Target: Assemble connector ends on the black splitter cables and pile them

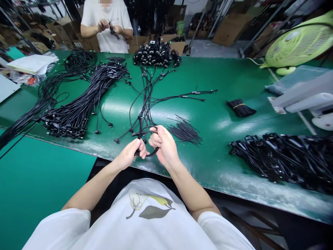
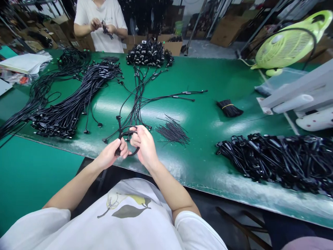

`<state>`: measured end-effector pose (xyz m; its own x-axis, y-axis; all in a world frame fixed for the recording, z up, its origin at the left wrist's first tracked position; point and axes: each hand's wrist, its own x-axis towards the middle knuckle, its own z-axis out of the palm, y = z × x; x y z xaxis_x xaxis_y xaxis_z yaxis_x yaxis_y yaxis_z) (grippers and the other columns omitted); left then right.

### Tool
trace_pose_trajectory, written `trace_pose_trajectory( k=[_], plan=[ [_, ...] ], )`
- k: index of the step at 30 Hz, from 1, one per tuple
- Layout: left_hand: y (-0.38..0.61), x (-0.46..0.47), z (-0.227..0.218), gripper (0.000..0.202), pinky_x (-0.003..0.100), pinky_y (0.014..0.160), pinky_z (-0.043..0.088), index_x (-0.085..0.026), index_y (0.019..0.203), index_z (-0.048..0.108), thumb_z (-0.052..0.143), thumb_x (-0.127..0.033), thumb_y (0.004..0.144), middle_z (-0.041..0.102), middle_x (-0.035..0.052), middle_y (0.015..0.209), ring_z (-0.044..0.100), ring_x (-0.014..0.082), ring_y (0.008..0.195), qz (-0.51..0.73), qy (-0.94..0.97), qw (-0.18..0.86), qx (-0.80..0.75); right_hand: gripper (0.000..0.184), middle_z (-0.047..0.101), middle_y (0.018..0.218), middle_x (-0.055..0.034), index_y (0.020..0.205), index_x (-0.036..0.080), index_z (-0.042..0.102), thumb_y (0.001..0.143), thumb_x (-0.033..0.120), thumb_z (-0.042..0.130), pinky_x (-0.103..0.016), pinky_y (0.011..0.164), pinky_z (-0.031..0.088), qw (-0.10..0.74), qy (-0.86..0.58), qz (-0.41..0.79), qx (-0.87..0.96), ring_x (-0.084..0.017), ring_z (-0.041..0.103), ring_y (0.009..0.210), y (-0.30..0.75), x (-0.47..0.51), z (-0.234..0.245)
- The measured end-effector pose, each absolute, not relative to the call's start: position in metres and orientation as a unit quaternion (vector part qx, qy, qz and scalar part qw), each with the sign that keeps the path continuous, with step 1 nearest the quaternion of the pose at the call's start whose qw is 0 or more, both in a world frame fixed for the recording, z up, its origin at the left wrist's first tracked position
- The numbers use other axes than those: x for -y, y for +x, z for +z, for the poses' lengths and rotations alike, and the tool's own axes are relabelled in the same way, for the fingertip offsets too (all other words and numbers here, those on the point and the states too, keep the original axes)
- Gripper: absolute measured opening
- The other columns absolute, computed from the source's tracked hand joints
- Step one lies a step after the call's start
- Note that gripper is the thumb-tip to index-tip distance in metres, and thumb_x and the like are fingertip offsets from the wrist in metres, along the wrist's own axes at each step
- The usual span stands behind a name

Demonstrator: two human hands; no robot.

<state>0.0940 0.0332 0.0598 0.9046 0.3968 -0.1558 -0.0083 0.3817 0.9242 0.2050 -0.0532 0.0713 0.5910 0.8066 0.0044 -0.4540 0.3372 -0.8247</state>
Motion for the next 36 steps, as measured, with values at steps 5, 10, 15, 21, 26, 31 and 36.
trace_pose_trajectory(
  k=[5, 10, 15, 21, 26, 31, 36],
  plan=[
    [0.093, -0.024, 0.048, 0.049, 0.031, 0.075, 0.047, -0.018, 0.068, 0.046, 0.048, -0.062, 0.089, 0.053, 0.0028, 0.080, 0.052, 0.0145, 0.077, 0.116, 0.580, 0.794, -0.139, 0.035, 0.037, 0.060, 0.0071, 0.094, 0.021, 0.055, 0.089, 0.056, 0.055, -0.020, 0.045, 0.027, 0.800, -0.453, 0.326, 0.222, -0.007, 0.028, 0.048, 0.199, 0.047, 0.081],
    [0.087, -0.014, 0.041, 0.046, 0.032, 0.069, 0.053, -0.017, 0.073, 0.045, 0.051, -0.061, 0.088, 0.054, 0.0045, 0.084, 0.056, 0.0161, 0.080, 0.014, 0.558, 0.824, -0.101, 0.039, 0.051, 0.085, 0.0008, 0.103, 0.025, 0.055, 0.087, 0.060, 0.056, -0.020, 0.059, 0.043, 0.765, -0.493, 0.309, 0.277, -0.010, 0.050, 0.071, 0.198, 0.049, 0.075],
    [0.091, -0.009, 0.041, 0.043, 0.027, 0.060, 0.047, -0.017, 0.096, 0.047, 0.051, -0.059, 0.089, 0.052, -0.0003, 0.075, 0.052, 0.0116, 0.066, 0.040, 0.600, 0.791, -0.110, 0.061, 0.054, 0.082, 0.0010, 0.109, 0.025, 0.051, 0.075, 0.075, 0.057, -0.020, 0.052, 0.043, 0.753, -0.392, 0.436, 0.298, -0.010, 0.054, 0.064, 0.202, 0.056, 0.076],
    [0.097, -0.015, 0.046, 0.047, 0.029, 0.064, 0.047, -0.019, 0.110, 0.043, 0.056, -0.058, 0.087, 0.051, -0.0022, 0.077, 0.053, 0.0119, 0.067, -0.008, 0.595, 0.794, -0.124, 0.040, 0.028, 0.056, 0.0110, 0.084, 0.022, 0.049, 0.085, 0.062, 0.057, -0.015, 0.037, 0.013, 0.773, -0.381, 0.455, 0.221, -0.003, 0.014, 0.041, 0.208, 0.048, 0.070],
    [0.105, -0.020, 0.043, 0.044, 0.028, 0.062, 0.043, -0.015, 0.077, 0.052, 0.055, -0.058, 0.086, 0.049, -0.0012, 0.067, 0.048, 0.0115, 0.062, -0.069, 0.656, 0.735, -0.157, 0.035, 0.035, 0.055, 0.0091, 0.078, 0.021, 0.049, 0.093, 0.053, 0.048, -0.017, 0.040, 0.027, 0.738, -0.478, 0.378, 0.289, -0.004, 0.029, 0.040, 0.222, 0.048, 0.050],
    [0.110, -0.026, 0.038, 0.044, 0.024, 0.050, 0.033, -0.018, 0.075, 0.047, 0.055, -0.060, 0.084, 0.040, -0.0050, 0.061, 0.039, 0.0093, 0.053, -0.081, 0.606, 0.769, -0.187, 0.025, 0.065, 0.103, -0.0054, 0.108, 0.024, 0.063, 0.098, 0.038, 0.044, -0.045, 0.098, 0.042, 0.514, -0.630, 0.070, 0.578, -0.020, 0.059, 0.106, 0.258, 0.083, 0.049],
    [0.115, -0.032, 0.043, 0.042, 0.025, 0.055, 0.039, -0.017, 0.078, 0.052, 0.044, -0.056, 0.091, 0.049, -0.0012, 0.066, 0.044, 0.0116, 0.057, -0.151, 0.729, 0.658, -0.116, 0.029, 0.065, 0.098, -0.0088, 0.109, 0.018, 0.061, 0.099, 0.018, 0.034, -0.045, 0.091, 0.044, 0.213, -0.595, 0.021, 0.775, -0.022, 0.058, 0.096, 0.263, 0.114, 0.043]
  ],
)
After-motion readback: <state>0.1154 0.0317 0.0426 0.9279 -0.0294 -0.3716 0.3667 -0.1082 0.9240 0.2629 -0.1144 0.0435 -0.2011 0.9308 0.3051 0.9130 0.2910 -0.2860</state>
